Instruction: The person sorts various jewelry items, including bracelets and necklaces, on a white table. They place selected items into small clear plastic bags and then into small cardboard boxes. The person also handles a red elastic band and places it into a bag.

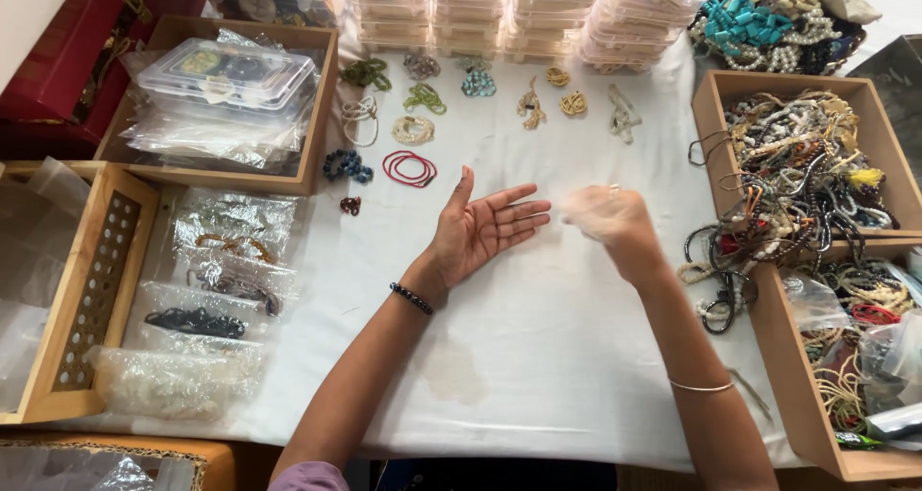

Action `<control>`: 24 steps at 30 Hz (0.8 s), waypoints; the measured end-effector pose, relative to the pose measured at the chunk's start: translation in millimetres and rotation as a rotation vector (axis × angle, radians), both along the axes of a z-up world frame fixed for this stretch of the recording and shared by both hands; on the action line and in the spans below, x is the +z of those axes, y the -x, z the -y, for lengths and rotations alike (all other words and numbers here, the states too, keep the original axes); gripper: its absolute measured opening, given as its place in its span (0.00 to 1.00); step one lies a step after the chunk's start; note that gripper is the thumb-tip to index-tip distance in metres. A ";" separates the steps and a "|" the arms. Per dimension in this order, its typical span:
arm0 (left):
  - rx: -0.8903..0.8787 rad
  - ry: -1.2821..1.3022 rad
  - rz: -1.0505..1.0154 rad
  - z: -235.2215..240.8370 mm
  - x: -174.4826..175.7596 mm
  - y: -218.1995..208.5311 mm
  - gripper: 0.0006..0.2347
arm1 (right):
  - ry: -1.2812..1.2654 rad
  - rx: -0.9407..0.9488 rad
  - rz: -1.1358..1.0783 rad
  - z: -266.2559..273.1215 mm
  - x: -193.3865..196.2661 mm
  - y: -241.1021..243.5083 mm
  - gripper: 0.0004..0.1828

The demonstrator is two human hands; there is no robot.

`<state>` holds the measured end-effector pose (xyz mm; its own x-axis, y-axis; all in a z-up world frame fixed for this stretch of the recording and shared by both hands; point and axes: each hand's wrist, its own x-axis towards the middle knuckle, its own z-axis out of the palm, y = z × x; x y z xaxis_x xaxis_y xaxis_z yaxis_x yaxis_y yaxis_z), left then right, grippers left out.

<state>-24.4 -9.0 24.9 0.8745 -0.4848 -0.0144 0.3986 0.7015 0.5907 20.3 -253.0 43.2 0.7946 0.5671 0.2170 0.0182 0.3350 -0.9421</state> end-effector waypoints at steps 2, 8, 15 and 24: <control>0.012 -0.090 0.042 2.2 0.7 0.6 0.44 | 0.323 -0.169 0.153 -4.6 3.3 0.6 0.06; 0.009 -0.162 0.047 3.9 1.8 2.1 0.44 | -0.040 0.047 -0.174 5.0 8.1 6.1 0.09; 0.042 -0.251 -0.008 7.6 -7.2 -1.8 0.32 | 0.961 -0.666 0.824 -15.0 11.6 14.9 0.08; 0.351 -0.564 0.123 26.0 -5.1 9.3 0.11 | 0.677 -0.466 0.423 -21.5 28.9 26.7 0.06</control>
